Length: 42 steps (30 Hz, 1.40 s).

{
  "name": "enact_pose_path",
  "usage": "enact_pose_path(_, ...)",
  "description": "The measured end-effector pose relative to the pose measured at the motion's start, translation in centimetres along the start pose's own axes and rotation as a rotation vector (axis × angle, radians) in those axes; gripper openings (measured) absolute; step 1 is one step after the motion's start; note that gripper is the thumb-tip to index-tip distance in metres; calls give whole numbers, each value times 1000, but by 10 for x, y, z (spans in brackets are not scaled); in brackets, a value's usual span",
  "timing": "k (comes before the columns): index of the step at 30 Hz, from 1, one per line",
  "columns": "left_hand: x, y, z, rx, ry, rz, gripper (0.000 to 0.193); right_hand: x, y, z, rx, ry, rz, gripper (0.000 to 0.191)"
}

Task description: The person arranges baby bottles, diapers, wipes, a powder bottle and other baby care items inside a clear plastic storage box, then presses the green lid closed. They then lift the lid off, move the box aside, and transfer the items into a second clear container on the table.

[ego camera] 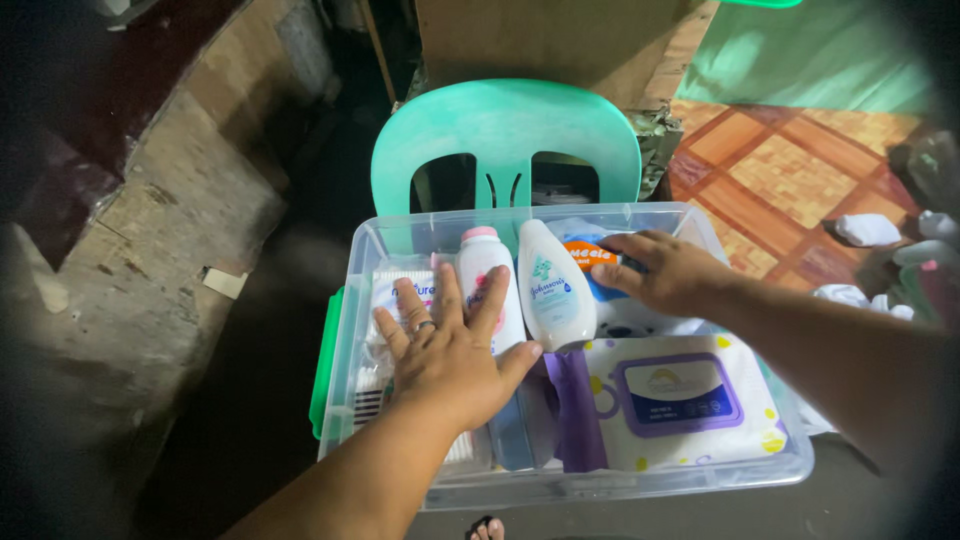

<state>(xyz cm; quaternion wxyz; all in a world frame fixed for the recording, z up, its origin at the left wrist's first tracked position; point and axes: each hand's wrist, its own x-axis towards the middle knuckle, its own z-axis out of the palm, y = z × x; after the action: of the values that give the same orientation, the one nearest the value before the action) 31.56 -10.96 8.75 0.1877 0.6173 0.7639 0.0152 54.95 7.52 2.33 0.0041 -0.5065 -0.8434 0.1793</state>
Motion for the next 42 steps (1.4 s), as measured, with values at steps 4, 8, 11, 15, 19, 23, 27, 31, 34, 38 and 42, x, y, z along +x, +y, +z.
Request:
enact_pose_path(4, 6, 5, -8, -41, -74, -48, 82, 19, -5, 2, -147, -66, -17, 73)
enact_pose_path(8, 30, 15, -8, -38, 84, 95, 67, 14, -7, 11, -167, -24, 10, 70)
enact_pose_path(11, 63, 35, -1, -34, 219, 356, 69, 5, -3, 17, -127, 30, 14, 66)
enact_pose_path(15, 98, 62, 13, 30, 249, 577, 69, 0, 6, 22, -64, 120, -29, 70)
enact_pose_path(19, 110, 78, 11, 113, 33, 410, 70, -7, 12, 22, 159, 178, 13, 76)
enact_pose_path(23, 107, 77, 2, 244, -85, 396, 55, -8, 12, 16, 265, 128, 79, 80)
enact_pose_path(27, 105, 79, 1, 226, -70, 376, 48, -11, 14, 6, 338, 96, -30, 79)
enact_pose_path(31, 106, 79, 7, 147, -61, 342, 45, -16, 5, -12, 269, 13, 72, 86)
enact_pose_path(34, 105, 73, 14, 95, 12, 362, 46, -36, -11, -27, 90, 126, 33, 73)
enact_pose_path(38, 105, 64, 23, 8, 158, 428, 56, -95, -38, -24, -147, 363, -275, 75)
enact_pose_path(42, 109, 64, 32, -15, 296, 537, 56, -128, -54, -8, -184, 327, -259, 91)
